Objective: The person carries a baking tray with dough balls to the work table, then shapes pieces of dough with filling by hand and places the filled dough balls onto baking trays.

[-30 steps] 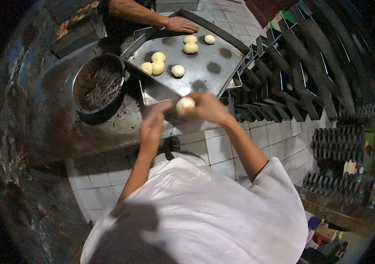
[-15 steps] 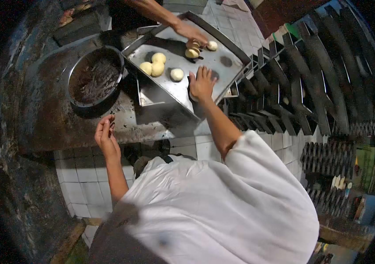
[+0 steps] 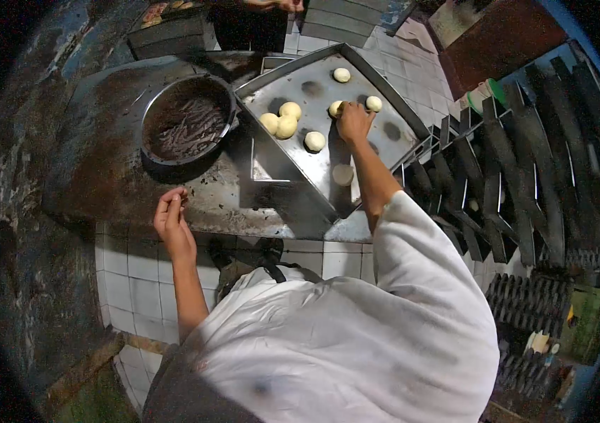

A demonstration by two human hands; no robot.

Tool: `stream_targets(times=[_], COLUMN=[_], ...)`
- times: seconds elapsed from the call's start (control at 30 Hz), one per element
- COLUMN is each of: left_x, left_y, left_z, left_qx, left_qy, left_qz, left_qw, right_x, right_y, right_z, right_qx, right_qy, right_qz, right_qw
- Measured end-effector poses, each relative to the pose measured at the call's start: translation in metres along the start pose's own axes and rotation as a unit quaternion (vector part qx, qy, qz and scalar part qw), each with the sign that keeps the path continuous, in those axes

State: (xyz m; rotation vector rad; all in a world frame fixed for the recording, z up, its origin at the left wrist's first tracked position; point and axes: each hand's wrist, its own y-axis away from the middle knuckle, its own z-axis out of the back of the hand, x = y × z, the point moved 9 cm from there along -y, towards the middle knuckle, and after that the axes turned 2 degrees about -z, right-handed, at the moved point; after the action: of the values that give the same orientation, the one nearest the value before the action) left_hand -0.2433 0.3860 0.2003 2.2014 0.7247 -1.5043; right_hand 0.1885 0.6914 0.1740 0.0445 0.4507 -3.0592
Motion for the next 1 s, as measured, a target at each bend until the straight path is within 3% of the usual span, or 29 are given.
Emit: stream_targets(times=[0.07, 0.1, 0.13, 0.2, 0.27, 0.3, 0.33, 0.4, 0.5, 0.53, 0.6, 0.63, 0.67, 0.73, 0.77, 0.8, 0.83, 0.87, 0.9, 0.93, 1.0], left_x=[-0.002, -0.004, -0.010, -0.004, -0.011, 0.000, 0.003, 0.017, 0.019, 0.023, 0.030, 0.040, 0.052, 0.083, 0.091, 0.083, 0.073, 0.066, 0.075, 0.085, 0.113], left_y=[0.003, 0.006, 0.008, 0.008, 0.017, 0.022, 0.026, 0.033, 0.039, 0.044, 0.053, 0.057, 0.054, 0.059, 0.061, 0.061, 0.067, 0.070, 0.064, 0.058, 0.037], left_z=[-0.020, -0.033, -0.052, -0.091, -0.145, -0.165, -0.182, -0.194, -0.180, -0.175, -0.164, -0.158, -0.145, -0.122, -0.105, -0.100, -0.102, -0.102, -0.083, -0.067, -0.017], left_qx=[0.032, 0.045, 0.068, 0.126, 0.203, 0.231, 0.257, 0.282, 0.227, 0.226, 0.238, 0.250, 0.249, 0.235, 0.162, 0.156, 0.162, 0.167, 0.121, 0.114, 0.047], left_qy=[0.011, 0.004, -0.012, -0.039, -0.063, -0.030, 0.004, 0.073, 0.030, 0.026, 0.026, 0.054, 0.051, 0.198, 0.212, 0.211, 0.249, 0.287, 0.295, 0.300, 0.224], left_qz=[-0.005, 0.002, 0.004, 0.012, 0.035, 0.083, 0.094, 0.155, 0.155, 0.159, 0.147, 0.185, 0.187, 0.325, 0.372, 0.371, 0.405, 0.436, 0.438, 0.436, 0.406], left_qw=[0.999, 0.999, 0.998, 0.991, 0.977, 0.969, 0.962, 0.944, 0.961, 0.961, 0.960, 0.949, 0.949, 0.894, 0.889, 0.891, 0.865, 0.836, 0.840, 0.841, 0.885], right_x=[-0.010, -0.022, -0.020, 0.015, 0.062, 0.085, 0.098, 0.121, 0.125, 0.117, 0.124, 0.132, 0.141, 0.169, 0.191, 0.219, 0.224, 0.218, 0.188, 0.171, 0.153], right_y=[-0.003, -0.002, 0.003, 0.044, 0.089, 0.107, 0.123, 0.148, 0.164, 0.169, 0.180, 0.189, 0.199, 0.222, 0.246, 0.268, 0.287, 0.291, 0.277, 0.262, 0.287], right_z=[0.001, 0.002, -0.011, 0.059, 0.111, 0.122, 0.128, 0.150, 0.150, 0.152, 0.138, 0.128, 0.104, 0.034, -0.001, -0.018, -0.029, -0.034, -0.038, -0.026, -0.079], right_qx=[0.071, 0.058, 0.177, 0.234, 0.276, 0.307, 0.312, 0.313, 0.295, 0.178, 0.108, 0.013, 0.055, 0.197, 0.269, 0.326, 0.375, 0.381, 0.359, 0.281, 0.374], right_qy=[-0.144, -0.252, -0.505, -0.613, -0.725, -0.764, -0.773, -0.840, -0.857, -0.799, -0.591, -0.623, -0.605, -0.603, -0.740, -0.832, -0.819, -0.816, -0.672, -0.427, -0.213], right_qz=[-0.120, -0.164, -0.141, -0.119, -0.115, -0.082, -0.088, -0.095, -0.112, -0.160, -0.168, -0.169, -0.192, -0.205, -0.254, -0.288, -0.356, -0.355, -0.247, -0.097, -0.080], right_qw=[0.980, 0.952, 0.833, 0.745, 0.620, 0.561, 0.545, 0.432, 0.406, 0.551, 0.781, 0.763, 0.770, 0.745, 0.561, 0.344, 0.249, 0.249, 0.598, 0.854, 0.899])
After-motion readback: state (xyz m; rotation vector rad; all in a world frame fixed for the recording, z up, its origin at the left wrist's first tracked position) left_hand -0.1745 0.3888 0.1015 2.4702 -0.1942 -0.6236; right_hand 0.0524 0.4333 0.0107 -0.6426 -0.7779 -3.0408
